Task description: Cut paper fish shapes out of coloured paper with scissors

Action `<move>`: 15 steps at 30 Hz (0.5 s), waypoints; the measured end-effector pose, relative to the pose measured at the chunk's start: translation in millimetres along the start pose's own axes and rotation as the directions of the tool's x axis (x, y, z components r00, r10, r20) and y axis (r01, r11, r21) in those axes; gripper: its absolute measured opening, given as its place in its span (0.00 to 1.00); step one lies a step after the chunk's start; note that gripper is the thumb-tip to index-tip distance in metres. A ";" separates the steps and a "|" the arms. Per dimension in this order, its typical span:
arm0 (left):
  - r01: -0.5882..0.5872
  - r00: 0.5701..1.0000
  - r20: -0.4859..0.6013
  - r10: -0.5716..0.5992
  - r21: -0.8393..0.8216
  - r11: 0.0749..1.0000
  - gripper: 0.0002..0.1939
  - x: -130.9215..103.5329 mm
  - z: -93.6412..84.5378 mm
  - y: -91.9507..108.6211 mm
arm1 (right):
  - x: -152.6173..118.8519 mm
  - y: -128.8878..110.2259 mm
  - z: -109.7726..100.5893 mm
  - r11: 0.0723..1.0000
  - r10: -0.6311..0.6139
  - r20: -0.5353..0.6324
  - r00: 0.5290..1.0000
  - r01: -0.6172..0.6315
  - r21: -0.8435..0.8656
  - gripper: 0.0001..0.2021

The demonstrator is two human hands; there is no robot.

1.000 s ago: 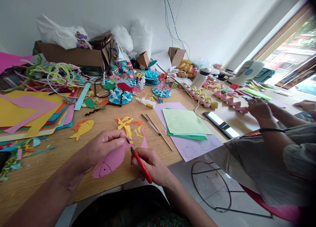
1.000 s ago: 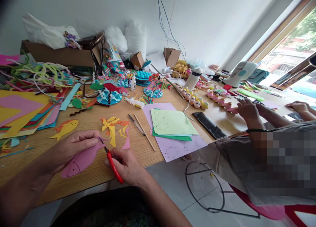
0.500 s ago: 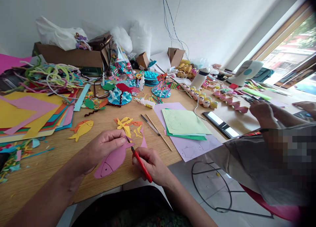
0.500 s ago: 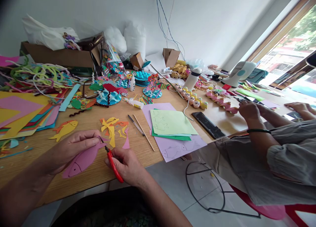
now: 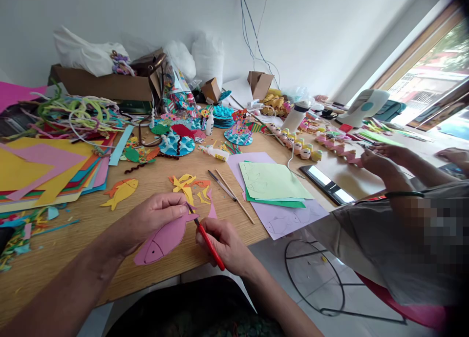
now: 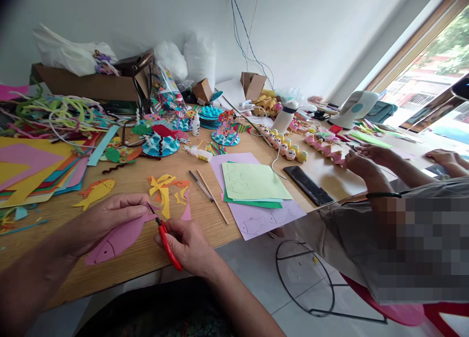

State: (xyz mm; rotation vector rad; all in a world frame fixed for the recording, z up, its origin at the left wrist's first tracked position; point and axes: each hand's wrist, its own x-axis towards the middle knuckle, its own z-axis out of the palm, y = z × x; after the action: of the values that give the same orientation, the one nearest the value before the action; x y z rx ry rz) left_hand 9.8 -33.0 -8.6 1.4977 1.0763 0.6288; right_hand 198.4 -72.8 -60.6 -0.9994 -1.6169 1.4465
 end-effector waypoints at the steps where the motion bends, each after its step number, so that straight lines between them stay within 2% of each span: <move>1: 0.007 1.000 0.005 -0.007 0.003 1.000 0.14 0.5 -0.2 0.8 | -0.1 0.0 -0.3 1.000 -0.005 -0.006 1.000 0.005 -0.010 0.16; 9: 0.091 0.994 0.064 -0.091 0.008 0.996 0.14 8.1 -3.3 6.0 | -0.3 2.8 -2.4 0.999 0.008 -0.020 1.000 -0.009 -0.038 0.18; 13: 0.078 0.994 0.079 -0.080 0.023 0.997 0.13 14.9 -2.9 5.0 | 0.8 5.9 -5.2 1.000 0.022 -0.028 0.999 -0.022 -0.019 0.19; 15: 0.020 1.000 0.000 -0.020 0.036 0.999 0.12 17.7 -1.8 3.3 | 1.2 7.0 -7.0 0.999 0.032 -0.031 0.999 -0.032 -0.011 0.19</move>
State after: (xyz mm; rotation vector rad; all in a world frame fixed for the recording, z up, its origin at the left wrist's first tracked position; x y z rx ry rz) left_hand 17.0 -16.4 -8.1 1.5165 1.1063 0.5986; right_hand 204.7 -68.4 -66.9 -1.0537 -1.5954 1.4371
